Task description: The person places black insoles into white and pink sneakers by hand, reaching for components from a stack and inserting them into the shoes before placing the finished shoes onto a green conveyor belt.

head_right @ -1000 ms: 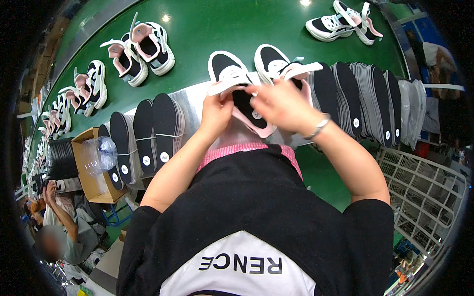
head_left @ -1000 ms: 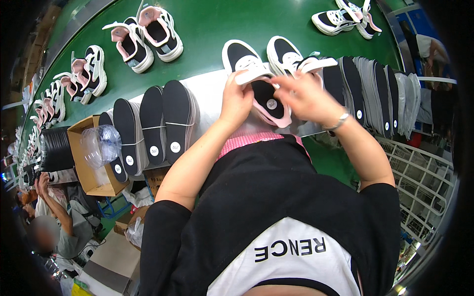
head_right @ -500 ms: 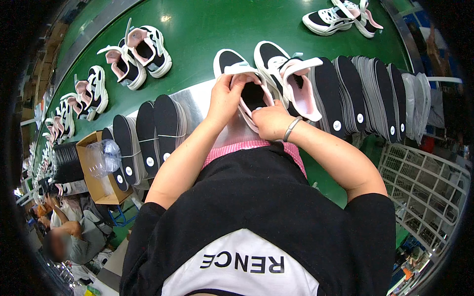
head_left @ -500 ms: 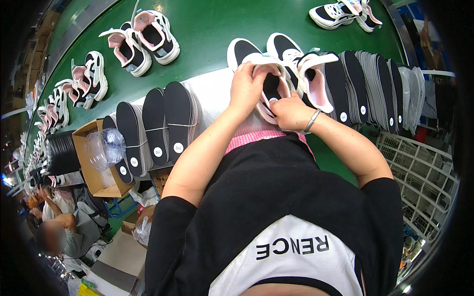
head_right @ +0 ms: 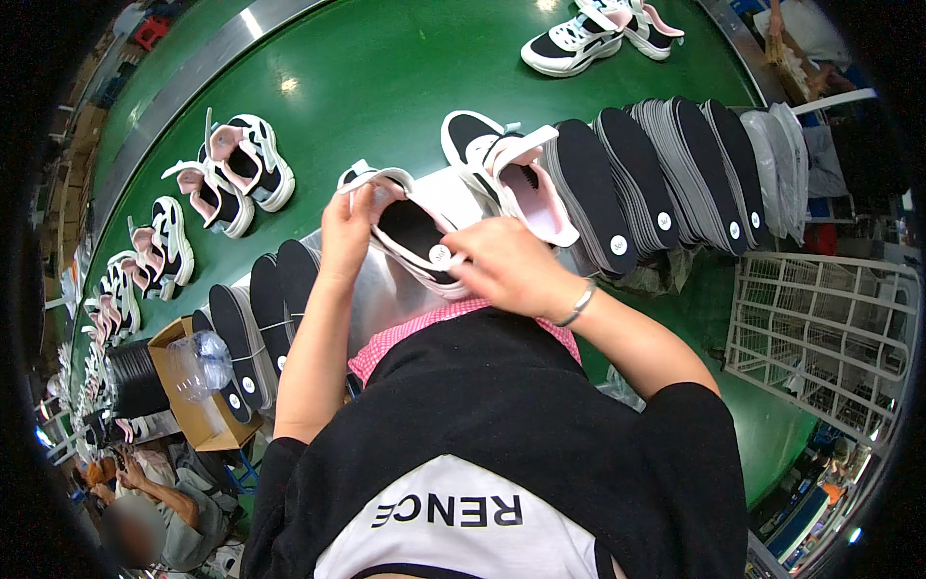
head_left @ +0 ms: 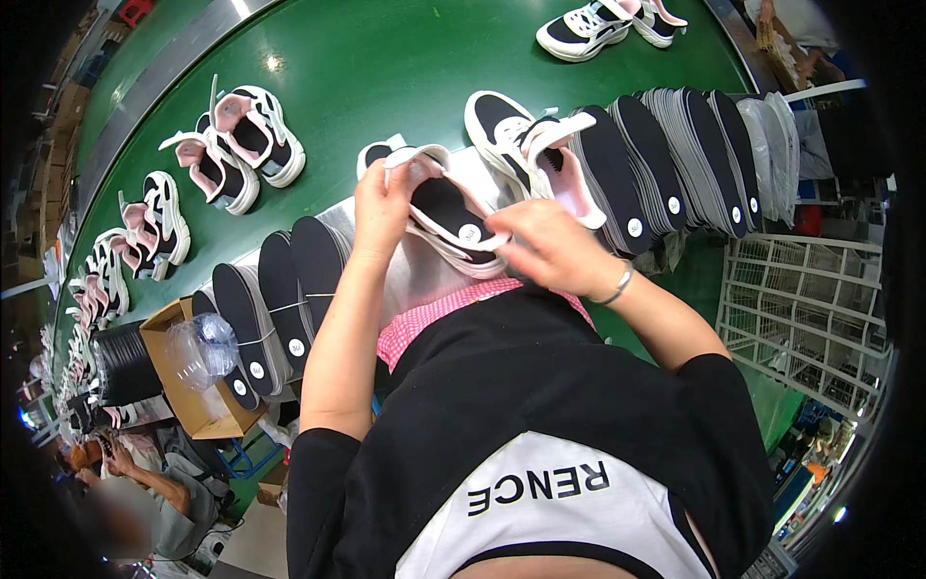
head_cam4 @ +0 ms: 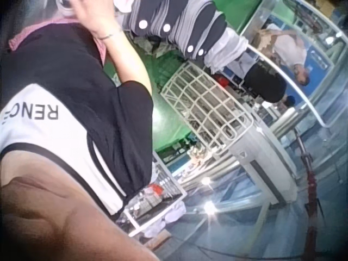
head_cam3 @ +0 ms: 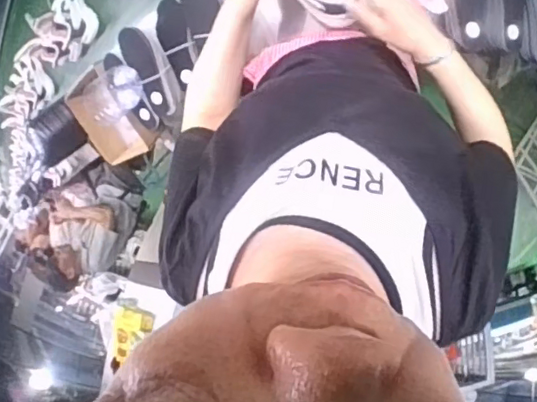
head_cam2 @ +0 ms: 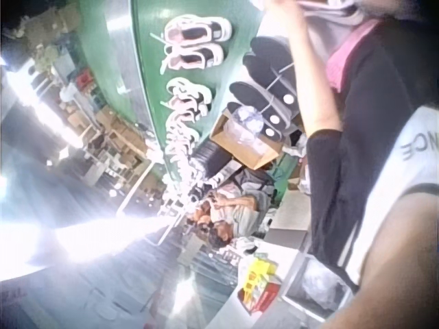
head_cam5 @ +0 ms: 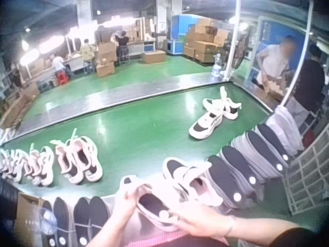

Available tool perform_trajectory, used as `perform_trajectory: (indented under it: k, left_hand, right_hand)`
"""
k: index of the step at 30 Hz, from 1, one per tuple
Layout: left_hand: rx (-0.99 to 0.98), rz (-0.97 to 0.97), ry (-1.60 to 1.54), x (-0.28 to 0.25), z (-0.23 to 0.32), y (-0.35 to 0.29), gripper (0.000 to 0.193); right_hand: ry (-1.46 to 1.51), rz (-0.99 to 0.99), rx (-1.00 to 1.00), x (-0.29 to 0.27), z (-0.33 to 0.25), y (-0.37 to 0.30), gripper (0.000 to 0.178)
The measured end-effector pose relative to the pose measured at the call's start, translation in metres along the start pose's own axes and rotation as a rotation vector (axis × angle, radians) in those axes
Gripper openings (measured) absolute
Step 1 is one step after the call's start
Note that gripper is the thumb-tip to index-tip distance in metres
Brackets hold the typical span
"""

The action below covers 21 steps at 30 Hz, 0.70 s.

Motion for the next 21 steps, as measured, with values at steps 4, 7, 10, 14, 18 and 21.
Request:
perform_trajectory:
  k: [4, 7, 10, 14, 18, 21]
  left_hand:
    - [-0.075, 0.070, 0.037, 0.001, 0.004, -0.006, 0.023]
    - [-0.259, -0.085, -0.030, 0.015, 0.015, -0.006, 0.029]
    - [-0.265, -0.007, -0.032, 0.024, 0.007, -0.001, 0.041]
    - [-0.356, -0.031, -0.052, 0.022, 0.000, 0.010, 0.037]
    - [-0.381, -0.014, -0.103, 0.026, -0.001, 0.013, 0.034]
    - [-0.377, -0.019, -0.103, 0.028, -0.007, 0.016, 0.035]
  right_hand:
    - [-0.083, 0.071, 0.126, -0.021, 0.014, -0.016, 0.013]
    - [-0.162, 0.035, 0.025, -0.010, 0.015, -0.002, 0.014]
    - [-0.284, 0.071, -0.066, 0.010, 0.018, 0.030, 0.018]
    - [-0.450, 0.023, -0.090, 0.035, 0.041, 0.054, 0.028]
    - [-0.475, 0.020, -0.031, 0.039, 0.042, 0.054, 0.032]
    - [-0.421, 0.025, 0.070, 0.039, 0.042, 0.056, 0.026]
Point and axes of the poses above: each hand's wrist, its own y-axis towards the middle knuckle, its own x-axis out of the palm, z = x × y, the point moved 2 cm from there along y, towards the middle knuckle, and after that the axes turned 11 degrees about -x, right-handed, at the moved point
